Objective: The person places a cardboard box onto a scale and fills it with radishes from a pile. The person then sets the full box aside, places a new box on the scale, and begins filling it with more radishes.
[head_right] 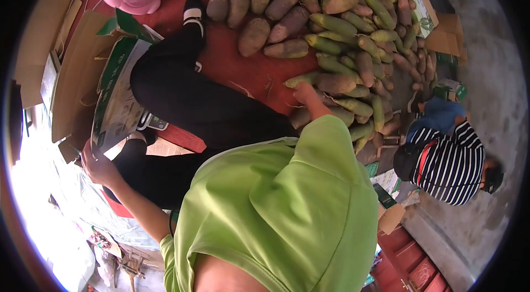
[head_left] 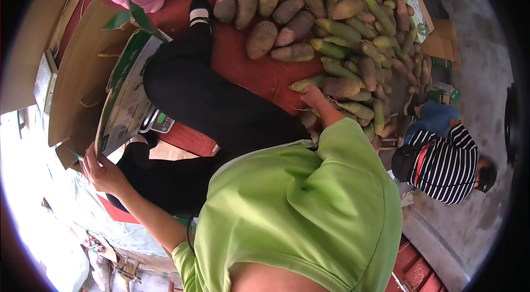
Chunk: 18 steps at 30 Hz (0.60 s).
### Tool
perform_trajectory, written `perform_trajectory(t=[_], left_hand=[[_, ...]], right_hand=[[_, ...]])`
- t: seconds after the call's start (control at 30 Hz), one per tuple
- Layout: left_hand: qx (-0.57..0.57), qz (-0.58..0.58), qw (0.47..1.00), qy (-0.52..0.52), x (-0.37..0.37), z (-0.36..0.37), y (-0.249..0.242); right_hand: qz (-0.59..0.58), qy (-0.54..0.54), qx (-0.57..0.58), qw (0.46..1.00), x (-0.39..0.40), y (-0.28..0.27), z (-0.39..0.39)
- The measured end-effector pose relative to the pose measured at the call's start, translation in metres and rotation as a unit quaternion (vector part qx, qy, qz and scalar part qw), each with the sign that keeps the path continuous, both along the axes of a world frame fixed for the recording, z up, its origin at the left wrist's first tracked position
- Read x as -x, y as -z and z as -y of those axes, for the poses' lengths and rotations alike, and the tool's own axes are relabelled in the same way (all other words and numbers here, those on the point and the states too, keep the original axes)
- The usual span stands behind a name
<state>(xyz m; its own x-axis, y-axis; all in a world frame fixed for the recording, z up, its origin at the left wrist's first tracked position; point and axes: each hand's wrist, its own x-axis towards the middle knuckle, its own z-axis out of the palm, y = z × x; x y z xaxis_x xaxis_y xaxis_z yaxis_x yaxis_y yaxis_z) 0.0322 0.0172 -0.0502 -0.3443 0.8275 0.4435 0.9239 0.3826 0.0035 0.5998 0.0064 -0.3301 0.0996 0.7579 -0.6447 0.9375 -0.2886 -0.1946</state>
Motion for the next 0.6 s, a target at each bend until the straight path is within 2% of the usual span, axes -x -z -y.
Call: perform_trajectory(t=[0.1, 0.17, 0.2, 0.27, 0.37, 0.4, 0.47, 0.53, 0.6], left_hand=[[0.001, 0.012, 1.0, -0.001, 0.004, 0.001, 0.002], [-0.005, 0.009, 1.0, 0.018, 0.011, 0.002, 0.007], [-0.008, 0.001, 1.0, 0.023, 0.012, 0.002, 0.007], [-0.009, -0.006, 1.0, 0.024, 0.014, 0.002, 0.008], [-0.014, 0.001, 1.0, 0.016, 0.013, 0.002, 0.009], [-0.014, -0.003, 1.0, 0.011, 0.011, 0.001, 0.007], [-0.012, -0.004, 1.0, 0.004, 0.0, -0.002, 0.003], [-0.018, 0.001, 1.0, 0.001, -0.003, -0.003, 0.002], [-0.015, 0.012, 1.0, -0.003, -0.005, -0.004, 0.0]], right_hand=[[-0.007, -0.013, 0.069, 0.998, 0.007, 0.017, 0.02], [0.081, -0.049, 0.097, 0.991, 0.017, -0.002, 0.012], [0.081, -0.046, 0.097, 0.991, 0.014, -0.012, 0.006], [0.251, -0.144, 0.009, 0.957, 0.007, -0.034, -0.008], [0.308, -0.105, -0.045, 0.944, -0.024, -0.068, -0.025], [0.334, -0.081, 0.003, 0.939, -0.035, -0.08, -0.033], [0.372, -0.071, -0.048, 0.924, -0.07, -0.078, -0.024], [0.326, -0.017, 0.009, 0.945, -0.104, -0.072, -0.017], [0.283, 0.021, 0.103, 0.953, -0.093, -0.103, -0.02]])
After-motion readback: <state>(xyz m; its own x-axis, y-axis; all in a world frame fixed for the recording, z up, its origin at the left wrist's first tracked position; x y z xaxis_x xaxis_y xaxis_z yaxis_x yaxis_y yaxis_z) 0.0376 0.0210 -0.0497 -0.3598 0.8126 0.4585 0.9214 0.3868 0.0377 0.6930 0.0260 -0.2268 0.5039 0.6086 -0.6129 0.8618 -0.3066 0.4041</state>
